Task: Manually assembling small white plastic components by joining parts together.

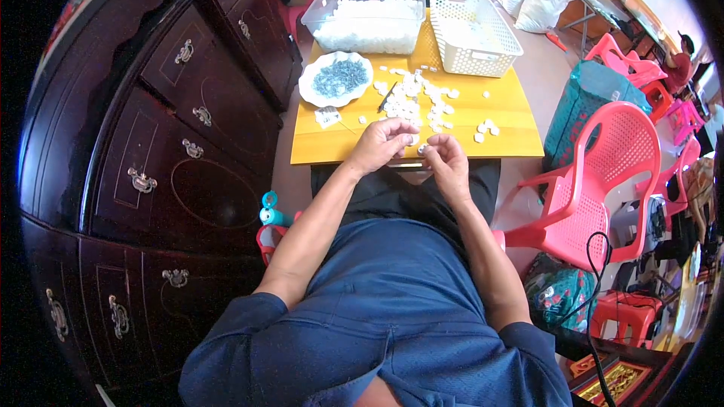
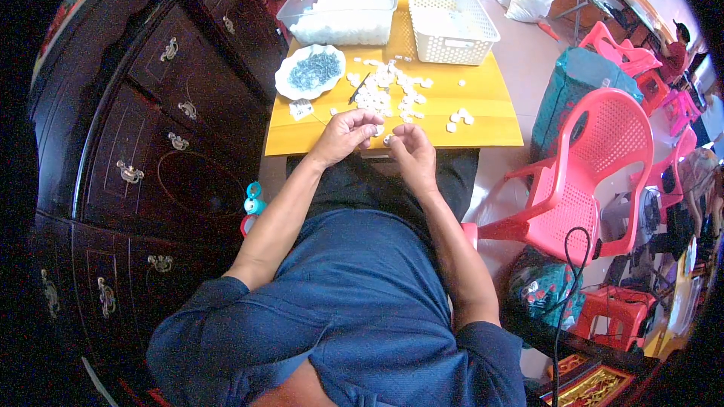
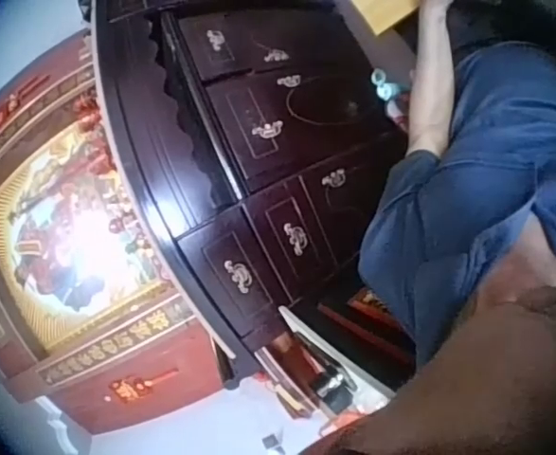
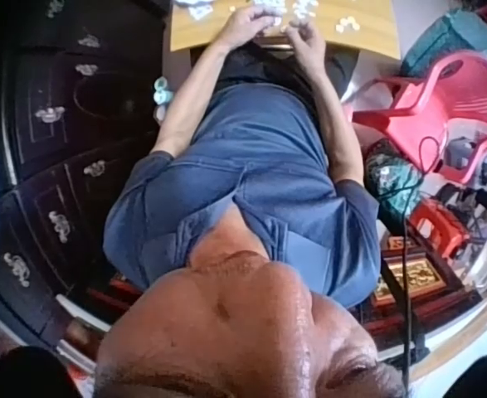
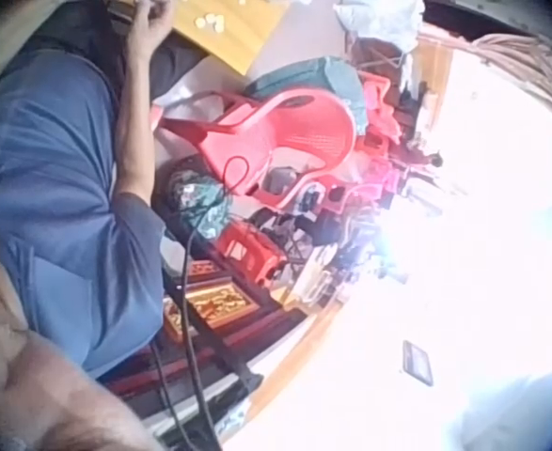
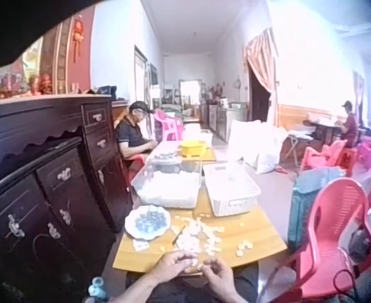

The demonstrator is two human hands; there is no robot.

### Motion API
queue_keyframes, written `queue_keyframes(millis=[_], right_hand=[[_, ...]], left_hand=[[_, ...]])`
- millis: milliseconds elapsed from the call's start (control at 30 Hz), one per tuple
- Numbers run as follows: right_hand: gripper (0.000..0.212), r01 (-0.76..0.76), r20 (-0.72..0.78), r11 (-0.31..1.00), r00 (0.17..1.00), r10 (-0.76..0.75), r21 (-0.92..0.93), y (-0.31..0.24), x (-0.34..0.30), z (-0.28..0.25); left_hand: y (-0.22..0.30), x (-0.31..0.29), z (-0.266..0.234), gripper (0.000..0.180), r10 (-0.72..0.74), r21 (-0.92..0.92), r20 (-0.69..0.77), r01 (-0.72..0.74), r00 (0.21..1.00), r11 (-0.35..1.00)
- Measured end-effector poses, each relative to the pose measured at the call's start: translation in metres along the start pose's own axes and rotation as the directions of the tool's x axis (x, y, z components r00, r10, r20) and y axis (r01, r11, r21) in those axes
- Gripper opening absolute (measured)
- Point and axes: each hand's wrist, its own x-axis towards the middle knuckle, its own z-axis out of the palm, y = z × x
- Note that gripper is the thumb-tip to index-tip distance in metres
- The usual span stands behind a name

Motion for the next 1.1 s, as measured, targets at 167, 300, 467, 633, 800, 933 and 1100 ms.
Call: queue_keyframes(millis=[167, 300, 467, 633, 800, 933, 1100], right_hand=[[0.017, -0.006, -0.003, 1.000, 1.000, 0.006, 0.012, 0.000, 0.000, -0.002], [0.016, 0.017, -0.030, 0.999, 0.999, -0.016, 0.027, 0.001, 0.001, -0.003], [0.014, 0.011, -0.065, 0.997, 0.998, -0.006, 0.080, -0.002, 0.001, -0.003], [0.014, 0.029, -0.061, 0.997, 0.998, -0.025, 0.068, 0.001, 0.002, -0.004], [0.012, 0.028, -0.041, 0.998, 0.999, -0.026, 0.049, 0.002, 0.001, -0.001], [0.013, 0.030, -0.035, 1.000, 0.999, -0.029, 0.011, 0.005, 0.001, -0.002], [0.014, 0.040, -0.043, 0.998, 0.998, -0.042, -0.045, 0.010, 0.001, -0.001]], left_hand=[[0.005, 0.000, 0.007, 0.014, 0.010, -0.034, -0.009, -0.010, 1.000, 0.999], [0.000, 0.000, 0.005, 0.012, 0.002, -0.028, -0.033, -0.003, 0.999, 1.000], [-0.004, -0.001, 0.008, 0.013, -0.045, -0.047, -0.061, 0.042, 0.997, 0.998], [-0.003, 0.000, 0.011, 0.013, -0.004, -0.075, -0.088, -0.003, 0.996, 0.997], [-0.006, 0.000, 0.005, 0.014, 0.011, 0.022, -0.083, -0.009, 0.997, 1.000], [0.001, -0.001, 0.005, 0.015, -0.044, -0.022, -0.075, 0.042, 0.996, 0.999], [0.005, -0.002, 0.008, 0.015, -0.041, -0.026, -0.059, 0.039, 0.997, 0.999]])
